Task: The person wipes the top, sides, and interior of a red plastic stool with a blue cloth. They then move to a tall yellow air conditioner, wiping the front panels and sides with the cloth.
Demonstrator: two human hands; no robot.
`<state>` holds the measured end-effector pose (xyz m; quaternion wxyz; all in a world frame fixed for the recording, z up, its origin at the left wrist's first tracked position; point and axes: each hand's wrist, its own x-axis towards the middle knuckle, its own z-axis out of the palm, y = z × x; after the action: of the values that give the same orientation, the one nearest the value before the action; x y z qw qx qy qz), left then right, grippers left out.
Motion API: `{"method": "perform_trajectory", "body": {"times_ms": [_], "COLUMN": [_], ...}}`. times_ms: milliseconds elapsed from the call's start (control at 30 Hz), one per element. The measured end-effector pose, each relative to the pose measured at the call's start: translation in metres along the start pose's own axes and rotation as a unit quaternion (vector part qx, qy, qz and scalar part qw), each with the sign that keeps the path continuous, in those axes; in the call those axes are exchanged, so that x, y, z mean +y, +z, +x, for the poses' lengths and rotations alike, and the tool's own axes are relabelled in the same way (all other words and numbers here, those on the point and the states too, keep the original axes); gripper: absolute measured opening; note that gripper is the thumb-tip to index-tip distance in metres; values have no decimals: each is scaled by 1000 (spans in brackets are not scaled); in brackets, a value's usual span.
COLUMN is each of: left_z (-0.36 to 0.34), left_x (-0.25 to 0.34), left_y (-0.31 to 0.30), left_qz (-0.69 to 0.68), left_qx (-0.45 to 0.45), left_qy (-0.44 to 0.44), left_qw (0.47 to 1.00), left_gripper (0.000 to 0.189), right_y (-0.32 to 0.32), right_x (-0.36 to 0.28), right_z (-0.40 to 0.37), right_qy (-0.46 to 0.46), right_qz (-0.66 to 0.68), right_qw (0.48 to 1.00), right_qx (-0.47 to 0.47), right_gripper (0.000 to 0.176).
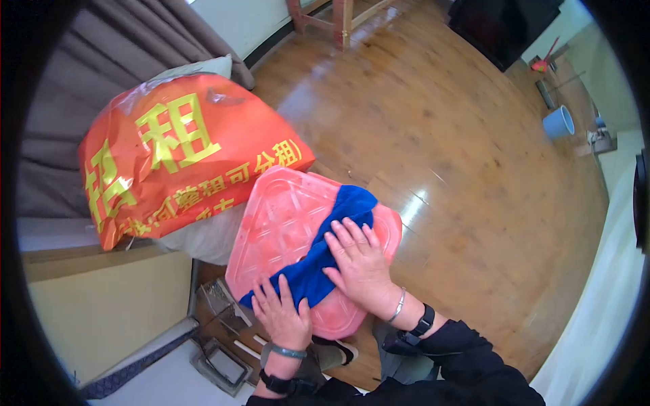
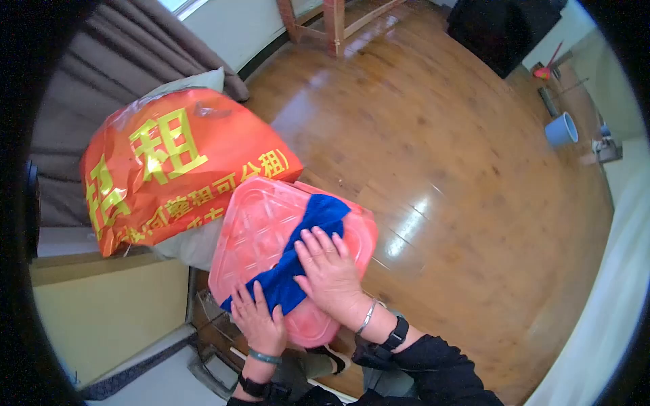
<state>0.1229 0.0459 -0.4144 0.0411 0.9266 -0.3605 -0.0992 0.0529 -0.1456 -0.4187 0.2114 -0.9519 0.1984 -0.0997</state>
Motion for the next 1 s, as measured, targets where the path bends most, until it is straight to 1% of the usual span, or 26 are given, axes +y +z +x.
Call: {"method": "perform_trajectory", "body": {"times_ms": [67,167,200,233,300,333,367,433,500,567,600,633,700,733,767,833,900,1000], "left_z": [-4,-4,-4,-3,-4,-5,-5,-5,-3,-2,-1,0,6,10,13,22,37,63], "left_x": [-3,-3,-5,-7,-8,-5,-4,-2,-4,-6,-9,-8,-8,-7,-7,0,13,38], "left_y": [6,9,8,11,16,15,18,16,14,11,11,13,12,11,14,14,16,12], "left_qz": [17,36,45,51,41,39,49,25,38,26,35,34,34,37,33,44,52,56], "left_qx": [-7,3,6,17,52,46,49,83,67,43,35,44,37,40,48,49,66,57], "left_qy": [-7,-9,-17,-10,-3,-12,-3,12,18,3,19,12,28,33,37,42,78,110], "left_qw": [1000,999,999,998,998,998,998,996,997,999,999,998,998,998,998,997,993,991], "left_gripper": [71,71,70,70,68,65,65,63,62,64,66,66,69,71,72,72,73,73], "right_y": [5,9,12,15,22,24,28,30,32,33,30,29,27,23,21,18,15,9], "right_x": [2,7,7,10,14,15,16,15,17,15,17,19,20,21,22,23,33,49], "right_z": [4,9,8,8,3,2,0,-1,-1,0,-1,-2,-1,-1,-2,-8,-11,-12], "right_qy": [-33,-93,-114,-115,-182,-195,-190,-195,-183,-188,-189,-201,-198,-203,-217,-192,-199,-154], "right_qz": [20,50,68,67,70,87,91,130,144,140,130,130,120,106,102,93,85,51], "right_qw": [999,994,991,991,979,973,973,964,961,962,964,962,966,969,966,973,973,981], "right_qx": [-10,0,19,34,56,88,100,124,147,144,130,131,116,90,91,89,85,109], "right_gripper": [69,65,61,61,57,53,53,50,48,49,51,51,52,53,53,55,55,53]}}
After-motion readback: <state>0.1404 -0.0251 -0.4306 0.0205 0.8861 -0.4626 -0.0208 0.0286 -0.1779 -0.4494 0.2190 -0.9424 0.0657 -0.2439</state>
